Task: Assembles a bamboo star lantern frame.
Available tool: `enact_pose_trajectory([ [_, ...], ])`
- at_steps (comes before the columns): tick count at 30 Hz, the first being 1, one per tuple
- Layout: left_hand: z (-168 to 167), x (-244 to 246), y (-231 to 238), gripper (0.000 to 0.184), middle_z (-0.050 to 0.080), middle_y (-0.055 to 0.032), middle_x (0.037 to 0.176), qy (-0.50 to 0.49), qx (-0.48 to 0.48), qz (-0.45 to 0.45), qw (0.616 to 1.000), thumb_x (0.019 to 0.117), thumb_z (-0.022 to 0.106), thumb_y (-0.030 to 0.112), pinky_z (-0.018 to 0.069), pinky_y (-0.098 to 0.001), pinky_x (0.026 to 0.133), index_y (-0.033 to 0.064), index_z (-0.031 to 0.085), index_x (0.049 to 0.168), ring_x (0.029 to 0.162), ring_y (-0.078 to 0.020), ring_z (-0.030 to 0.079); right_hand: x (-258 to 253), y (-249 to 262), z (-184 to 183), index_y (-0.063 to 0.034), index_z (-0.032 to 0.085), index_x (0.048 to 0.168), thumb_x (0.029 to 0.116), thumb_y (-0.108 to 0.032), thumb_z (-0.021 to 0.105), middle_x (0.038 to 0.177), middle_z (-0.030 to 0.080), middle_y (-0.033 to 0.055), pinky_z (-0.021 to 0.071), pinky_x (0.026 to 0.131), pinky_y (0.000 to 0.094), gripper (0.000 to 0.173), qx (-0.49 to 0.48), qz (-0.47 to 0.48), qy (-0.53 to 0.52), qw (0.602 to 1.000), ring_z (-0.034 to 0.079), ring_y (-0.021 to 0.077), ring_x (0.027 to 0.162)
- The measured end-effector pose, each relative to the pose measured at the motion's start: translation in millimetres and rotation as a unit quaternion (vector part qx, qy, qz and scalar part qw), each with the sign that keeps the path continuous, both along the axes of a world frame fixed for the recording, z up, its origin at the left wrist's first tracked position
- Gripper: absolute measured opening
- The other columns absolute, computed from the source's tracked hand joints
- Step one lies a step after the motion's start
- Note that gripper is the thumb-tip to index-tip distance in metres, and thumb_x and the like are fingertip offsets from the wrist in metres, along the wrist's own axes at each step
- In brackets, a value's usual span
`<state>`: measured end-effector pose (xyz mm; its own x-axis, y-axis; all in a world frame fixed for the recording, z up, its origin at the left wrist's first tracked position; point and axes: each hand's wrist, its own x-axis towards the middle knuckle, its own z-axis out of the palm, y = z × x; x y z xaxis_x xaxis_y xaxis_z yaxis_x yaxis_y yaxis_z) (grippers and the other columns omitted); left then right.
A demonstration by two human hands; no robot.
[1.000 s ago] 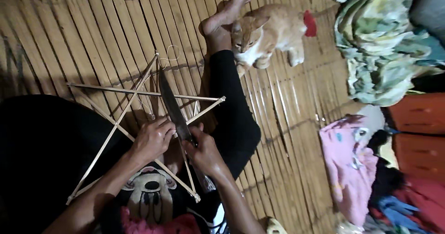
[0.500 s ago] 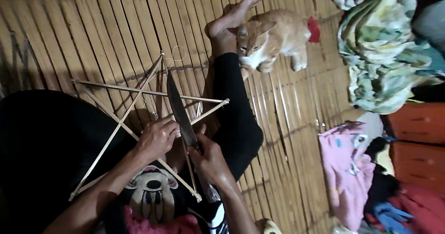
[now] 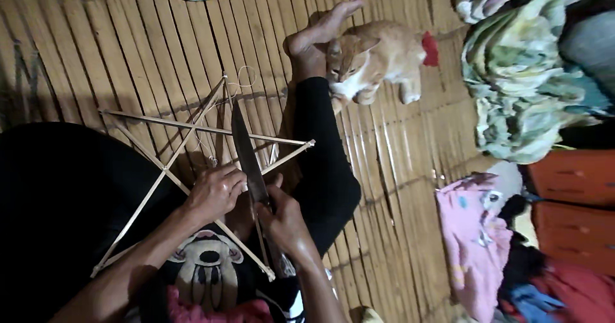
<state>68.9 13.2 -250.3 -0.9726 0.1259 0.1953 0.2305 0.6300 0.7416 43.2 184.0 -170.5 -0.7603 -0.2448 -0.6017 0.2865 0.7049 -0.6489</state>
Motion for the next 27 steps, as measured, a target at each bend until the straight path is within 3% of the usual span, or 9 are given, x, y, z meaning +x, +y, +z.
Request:
enact_pose_trajectory([
  [2, 0, 0, 0, 0.017, 0.069, -0.0119, 0.080, 0.009, -0.002, 0.003, 1.000, 0.0929, 0.060, 0.008, 0.0583, -0.0392, 0.066, 0.0018, 0.075, 0.088, 0.072, -0.0251, 0.070, -12, -8, -7, -0.0011, 0.068, 0.115, 0.0974, -0.012, 0.063, 0.096, 0.070, 0.0094, 0.0517, 0.091, 0.0412, 0.021, 0.006, 0.024, 0.023, 0.999, 0.066, 0.0160, 0.088],
  [4, 2, -1, 1, 0.017, 0.070, -0.0106, 0.080, 0.015, 0.003, 0.019, 1.000, 0.0934, 0.060, 0.010, 0.0582, -0.0370, 0.067, 0.0027, 0.075, 0.088, 0.073, -0.0234, 0.070, -17, -12, -11, 0.0020, 0.067, 0.115, 0.0972, -0.010, 0.063, 0.098, 0.070, 0.0126, 0.0349, 0.112, 0.0530, 0.021, -0.012, 0.035, 0.028, 0.999, 0.065, 0.0213, 0.099],
  [7, 8, -7, 2, 0.015, 0.070, -0.0102, 0.083, 0.018, 0.025, 0.044, 0.999, 0.0930, 0.062, 0.010, 0.0578, -0.0348, 0.068, 0.0029, 0.074, 0.089, 0.074, -0.0212, 0.069, 1, -2, -3, -0.0022, 0.068, 0.114, 0.0955, -0.014, 0.063, 0.093, 0.069, 0.0065, 0.0553, 0.076, 0.0334, 0.023, -0.013, 0.020, 0.017, 1.000, 0.065, 0.0113, 0.079],
  [9, 9, -8, 0, 0.014, 0.070, -0.0098, 0.084, 0.011, 0.062, 0.066, 0.996, 0.0942, 0.062, 0.009, 0.0575, -0.0317, 0.069, 0.0019, 0.074, 0.092, 0.074, -0.0178, 0.069, 8, 11, 10, -0.0018, 0.067, 0.115, 0.0947, -0.014, 0.063, 0.084, 0.067, 0.0045, 0.0551, 0.054, 0.0274, 0.024, -0.025, -0.021, 0.008, 0.999, 0.062, 0.0084, 0.060],
  [12, 16, -5, -10, 0.014, 0.071, -0.0074, 0.090, -0.027, 0.128, 0.115, 0.985, 0.0964, 0.063, 0.010, 0.0583, -0.0256, 0.075, 0.0013, 0.074, 0.098, 0.080, -0.0095, 0.068, 11, 32, 32, -0.0022, 0.065, 0.113, 0.0938, -0.011, 0.061, 0.076, 0.066, -0.0015, 0.0525, 0.043, 0.0225, 0.022, -0.077, -0.082, 0.044, 0.993, 0.058, 0.0039, 0.049],
  [15, 33, -11, -25, 0.012, 0.070, -0.0040, 0.094, -0.025, 0.192, 0.135, 0.972, 0.0949, 0.066, 0.008, 0.0571, -0.0180, 0.078, -0.0001, 0.072, 0.102, 0.083, -0.0017, 0.067, 20, 59, 45, -0.0015, 0.063, 0.110, 0.0946, -0.014, 0.060, 0.073, 0.065, -0.0069, 0.0526, 0.044, 0.0188, 0.020, -0.051, -0.113, 0.168, 0.978, 0.058, -0.0016, 0.050],
  [19, 79, -26, -45, 0.021, 0.069, 0.0008, 0.096, 0.004, 0.240, 0.107, 0.965, 0.0936, 0.066, 0.004, 0.0560, -0.0143, 0.079, -0.0031, 0.068, 0.114, 0.084, 0.0026, 0.065, 35, 110, 40, 0.0125, 0.058, 0.123, 0.0978, -0.013, 0.058, 0.080, 0.068, 0.0071, 0.0550, 0.049, 0.0255, 0.036, 0.126, -0.165, 0.261, 0.943, 0.062, 0.0049, 0.055],
  [24, 126, -55, -56, 0.014, 0.071, 0.0077, 0.097, 0.061, 0.256, 0.046, 0.964, 0.0960, 0.063, 0.006, 0.0577, -0.0140, 0.077, 0.0029, 0.068, 0.109, 0.084, 0.0043, 0.066, 59, 175, -23, 0.0083, 0.057, 0.132, 0.1010, -0.010, 0.056, 0.082, 0.066, 0.0283, 0.0512, 0.064, 0.0648, 0.037, 0.311, -0.230, 0.196, 0.901, 0.064, 0.0436, 0.067],
  [27, 146, -70, -54, 0.014, 0.070, 0.0100, 0.092, 0.093, 0.296, 0.005, 0.951, 0.0961, 0.062, 0.005, 0.0593, -0.0159, 0.070, 0.0029, 0.068, 0.109, 0.078, 0.0028, 0.067, 76, 183, -62, 0.0063, 0.057, 0.135, 0.1002, -0.010, 0.057, 0.089, 0.068, 0.0335, 0.0495, 0.074, 0.0718, 0.039, 0.352, -0.245, 0.146, 0.891, 0.066, 0.0547, 0.080],
])
